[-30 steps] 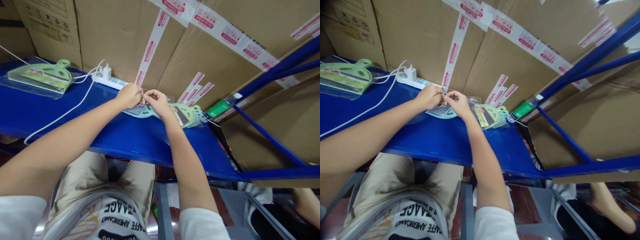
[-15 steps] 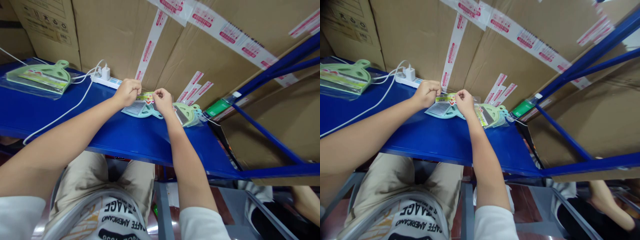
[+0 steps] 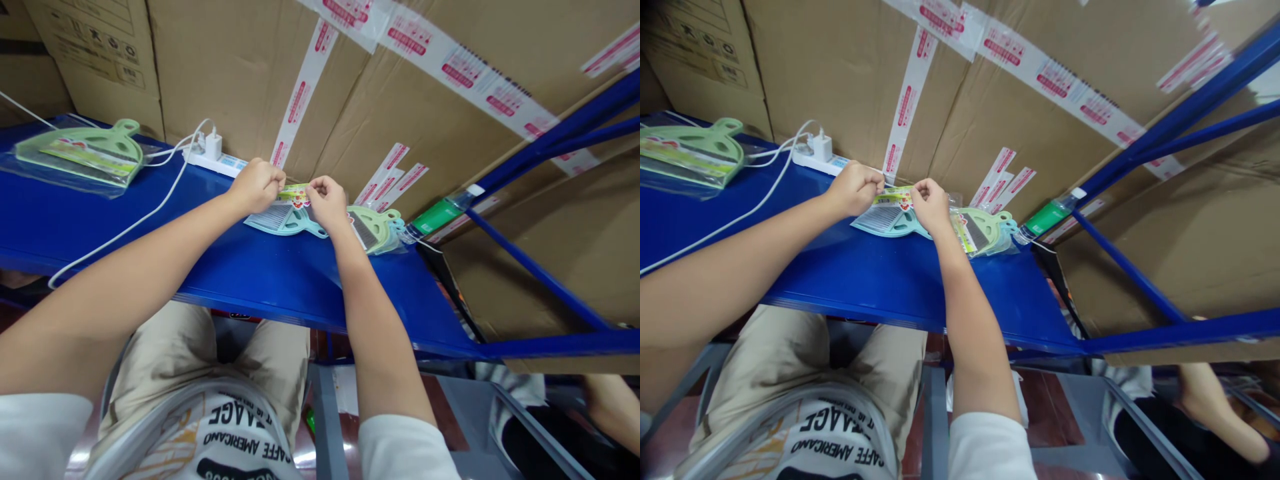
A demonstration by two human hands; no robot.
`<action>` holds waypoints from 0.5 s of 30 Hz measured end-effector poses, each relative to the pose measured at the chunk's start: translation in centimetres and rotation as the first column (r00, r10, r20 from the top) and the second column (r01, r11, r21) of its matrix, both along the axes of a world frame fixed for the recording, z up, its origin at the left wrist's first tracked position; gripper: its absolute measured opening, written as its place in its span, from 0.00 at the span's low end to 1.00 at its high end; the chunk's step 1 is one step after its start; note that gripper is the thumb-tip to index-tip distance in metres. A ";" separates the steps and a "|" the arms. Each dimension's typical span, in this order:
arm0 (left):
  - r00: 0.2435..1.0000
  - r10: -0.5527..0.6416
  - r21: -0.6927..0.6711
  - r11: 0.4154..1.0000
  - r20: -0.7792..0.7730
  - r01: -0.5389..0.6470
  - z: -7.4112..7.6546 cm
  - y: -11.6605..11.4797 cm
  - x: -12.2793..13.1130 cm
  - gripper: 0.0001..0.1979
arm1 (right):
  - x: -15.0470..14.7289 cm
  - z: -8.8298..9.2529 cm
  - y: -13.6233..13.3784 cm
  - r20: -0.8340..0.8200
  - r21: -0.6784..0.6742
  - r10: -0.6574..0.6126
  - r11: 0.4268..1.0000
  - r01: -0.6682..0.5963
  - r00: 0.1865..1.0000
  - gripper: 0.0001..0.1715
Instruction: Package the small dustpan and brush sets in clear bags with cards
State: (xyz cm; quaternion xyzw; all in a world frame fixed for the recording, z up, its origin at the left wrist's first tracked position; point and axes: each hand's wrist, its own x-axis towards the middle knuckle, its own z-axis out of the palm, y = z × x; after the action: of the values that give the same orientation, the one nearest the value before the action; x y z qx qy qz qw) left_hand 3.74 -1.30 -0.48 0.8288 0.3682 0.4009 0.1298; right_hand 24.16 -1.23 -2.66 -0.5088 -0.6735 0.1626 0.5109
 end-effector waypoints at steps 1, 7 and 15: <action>1.000 0.004 -0.002 1.000 0.002 -0.004 0.0 -0.1 0.0 0.09 | -0.1 0.0 0.0 0.003 0.000 -0.002 1.000 0.002 1.000 0.09; 0.999 0.032 -0.002 0.999 0.023 -0.032 -0.1 -0.1 0.0 0.10 | -0.4 0.1 -0.2 -0.023 -0.017 -0.022 1.000 0.021 1.000 0.09; 0.998 0.040 0.019 0.999 0.045 -0.041 -1.0 0.5 0.2 0.11 | -0.5 0.0 -0.3 -0.004 -0.019 -0.026 0.999 0.026 1.000 0.09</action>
State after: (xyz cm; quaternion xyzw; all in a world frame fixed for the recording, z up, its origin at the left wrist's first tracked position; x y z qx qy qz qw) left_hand 3.98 -0.85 -1.44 0.8132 0.3777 0.4257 0.1216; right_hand 23.67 -1.53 -2.71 -0.5221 -0.6641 0.1635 0.5096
